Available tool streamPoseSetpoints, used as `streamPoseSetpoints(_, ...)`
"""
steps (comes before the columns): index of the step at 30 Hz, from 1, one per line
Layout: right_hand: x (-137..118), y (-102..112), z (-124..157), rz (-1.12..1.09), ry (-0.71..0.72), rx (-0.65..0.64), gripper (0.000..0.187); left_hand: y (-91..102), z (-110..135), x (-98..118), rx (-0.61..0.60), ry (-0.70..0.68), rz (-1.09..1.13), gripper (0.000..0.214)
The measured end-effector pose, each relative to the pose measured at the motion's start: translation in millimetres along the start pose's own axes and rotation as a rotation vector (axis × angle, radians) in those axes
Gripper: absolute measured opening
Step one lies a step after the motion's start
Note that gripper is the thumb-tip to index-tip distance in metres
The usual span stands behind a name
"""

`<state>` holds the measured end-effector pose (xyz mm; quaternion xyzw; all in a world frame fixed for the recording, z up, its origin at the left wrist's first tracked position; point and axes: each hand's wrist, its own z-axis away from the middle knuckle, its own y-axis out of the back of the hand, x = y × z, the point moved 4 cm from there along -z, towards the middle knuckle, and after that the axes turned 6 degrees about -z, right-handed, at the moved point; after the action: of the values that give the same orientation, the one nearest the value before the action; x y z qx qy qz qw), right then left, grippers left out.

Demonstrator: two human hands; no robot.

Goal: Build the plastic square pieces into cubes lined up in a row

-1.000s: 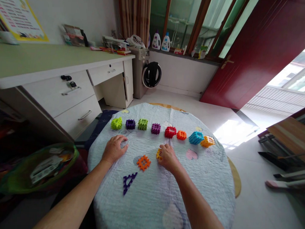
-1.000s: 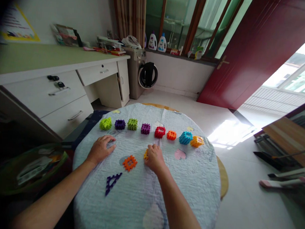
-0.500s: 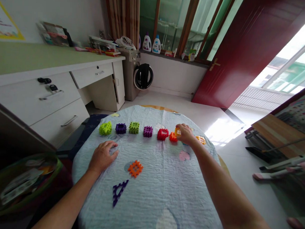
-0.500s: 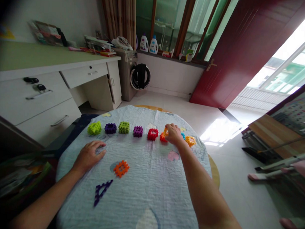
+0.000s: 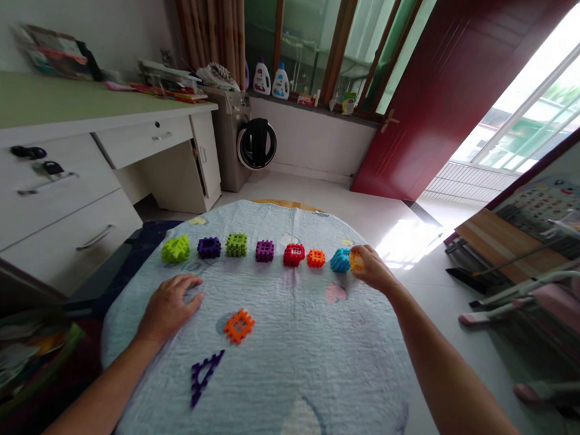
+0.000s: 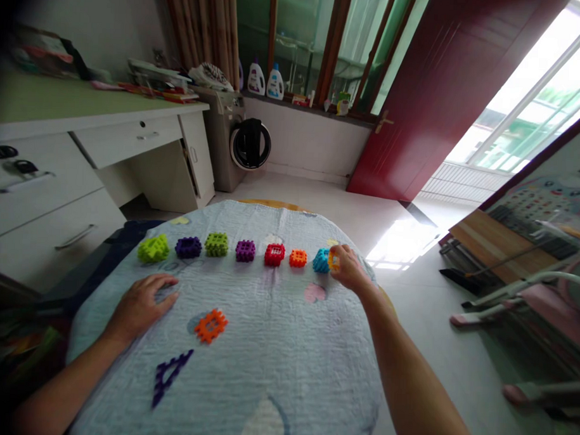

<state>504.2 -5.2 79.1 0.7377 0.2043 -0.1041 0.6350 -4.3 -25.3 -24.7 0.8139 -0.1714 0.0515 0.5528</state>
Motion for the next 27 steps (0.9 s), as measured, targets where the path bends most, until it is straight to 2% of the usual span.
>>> streamPoseSetpoints(3, 44.9, 13.7, -11.1, 0.020, -0.087, -0.023, 0.052, 2.2, -1.0, 1.3, 0.000, 0.002, -0.002, 0.032)
streamPoseSetpoints(6, 67.5, 16.9, -22.9, 0.040, -0.093, -0.101, 0.051, 4.0, -2.1, 2.7, -0.002, 0.000, -0.003, 0.032)
streamPoseSetpoints(11, 75.6, 7.9, -32.7, 0.033, -0.069, -0.161, 0.050, 2.5, -2.0, 0.2, -0.001, 0.001, -0.005, 0.032)
streamPoseSetpoints(20, 83.8, -1.7, -34.4, 0.007, -0.032, -0.235, 0.053, -0.3, -1.6, -3.5, -0.020, -0.001, -0.008, 0.031)
streamPoseSetpoints(27, 90.1, -0.9, -30.3, -0.003, -0.012, -0.237, 0.078, -1.3, -1.6, -4.7, -0.010, -0.007, -0.008, 0.032)
